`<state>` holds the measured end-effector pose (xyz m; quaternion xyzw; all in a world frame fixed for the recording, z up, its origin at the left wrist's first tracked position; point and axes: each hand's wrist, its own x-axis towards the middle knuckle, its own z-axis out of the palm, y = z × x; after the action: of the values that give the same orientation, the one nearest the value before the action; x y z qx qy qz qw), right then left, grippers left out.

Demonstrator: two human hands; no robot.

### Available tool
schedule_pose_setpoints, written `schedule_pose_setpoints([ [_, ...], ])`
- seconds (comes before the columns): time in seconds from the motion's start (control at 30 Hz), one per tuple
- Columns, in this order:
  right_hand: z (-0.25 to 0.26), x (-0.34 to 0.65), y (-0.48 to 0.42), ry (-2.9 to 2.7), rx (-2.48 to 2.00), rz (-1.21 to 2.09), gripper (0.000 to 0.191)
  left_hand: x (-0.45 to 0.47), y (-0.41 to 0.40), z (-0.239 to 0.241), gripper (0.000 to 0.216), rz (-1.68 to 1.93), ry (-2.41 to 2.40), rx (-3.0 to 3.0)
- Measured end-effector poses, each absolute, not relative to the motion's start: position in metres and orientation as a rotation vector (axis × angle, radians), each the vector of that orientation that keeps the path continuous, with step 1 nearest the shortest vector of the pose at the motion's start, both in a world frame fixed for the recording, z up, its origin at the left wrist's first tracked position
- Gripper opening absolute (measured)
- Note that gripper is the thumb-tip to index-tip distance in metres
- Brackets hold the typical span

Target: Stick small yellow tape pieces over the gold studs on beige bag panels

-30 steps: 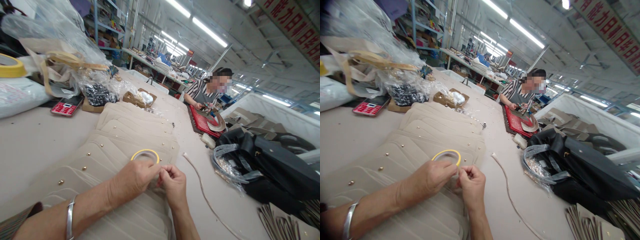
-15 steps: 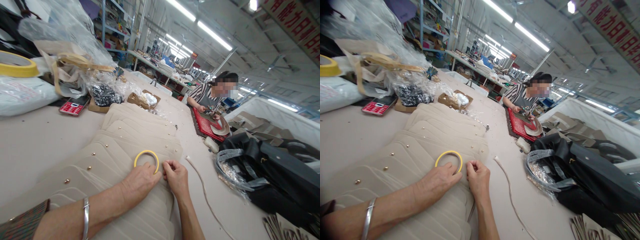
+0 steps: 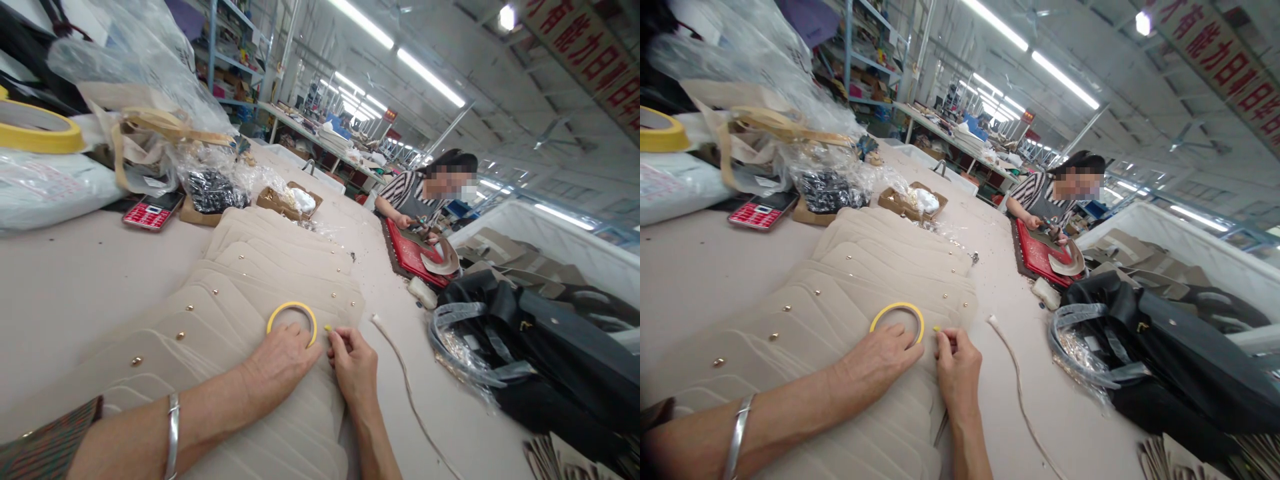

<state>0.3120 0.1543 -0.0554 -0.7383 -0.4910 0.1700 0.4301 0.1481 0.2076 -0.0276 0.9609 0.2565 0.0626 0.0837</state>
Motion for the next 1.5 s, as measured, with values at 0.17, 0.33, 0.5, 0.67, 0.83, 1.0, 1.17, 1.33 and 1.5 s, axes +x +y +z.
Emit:
schedule_pose_setpoints([
  [0.17, -0.057, 0.306, 0.16, -1.443, -1.828, 0.121, 0.024, 0.149, 0.209, -0.028, 0.018, 0.22, 0.769, 2.896],
  [0.33, -0.049, 0.303, 0.17, -1.429, -1.912, 0.197, 0.023, 0.145, 0.212, -0.027, 0.019, 0.251, 0.741, 2.891],
  [0.5, -0.038, 0.322, 0.155, -1.306, -1.872, 0.465, 0.029, 0.139, 0.225, -0.028, 0.021, 0.437, 0.871, 2.773],
  [0.67, -0.044, 0.345, 0.141, -1.215, -1.918, 0.388, 0.027, 0.142, 0.241, -0.027, 0.022, 0.5, 0.992, 2.799],
  [0.83, -0.056, 0.347, 0.142, -1.149, -1.901, 0.569, 0.021, 0.148, 0.247, -0.026, 0.022, 0.482, 1.02, 2.813],
  [1.0, -0.057, 0.342, 0.15, -1.048, -1.803, 0.56, 0.024, 0.148, 0.244, -0.027, 0.02, 0.421, 0.958, 2.806],
  [1.17, -0.056, 0.337, 0.163, -1.026, -1.735, 0.454, 0.024, 0.143, 0.234, -0.032, 0.021, 0.387, 0.828, 2.801],
  [1.33, -0.056, 0.338, 0.162, -0.972, -1.643, 0.44, 0.031, 0.134, 0.238, -0.039, 0.026, 0.563, 0.726, 2.677],
  [1.5, -0.037, 0.319, 0.152, -1.156, -1.546, 0.506, 0.02, 0.128, 0.242, -0.034, 0.027, 0.855, 0.551, 2.614],
])
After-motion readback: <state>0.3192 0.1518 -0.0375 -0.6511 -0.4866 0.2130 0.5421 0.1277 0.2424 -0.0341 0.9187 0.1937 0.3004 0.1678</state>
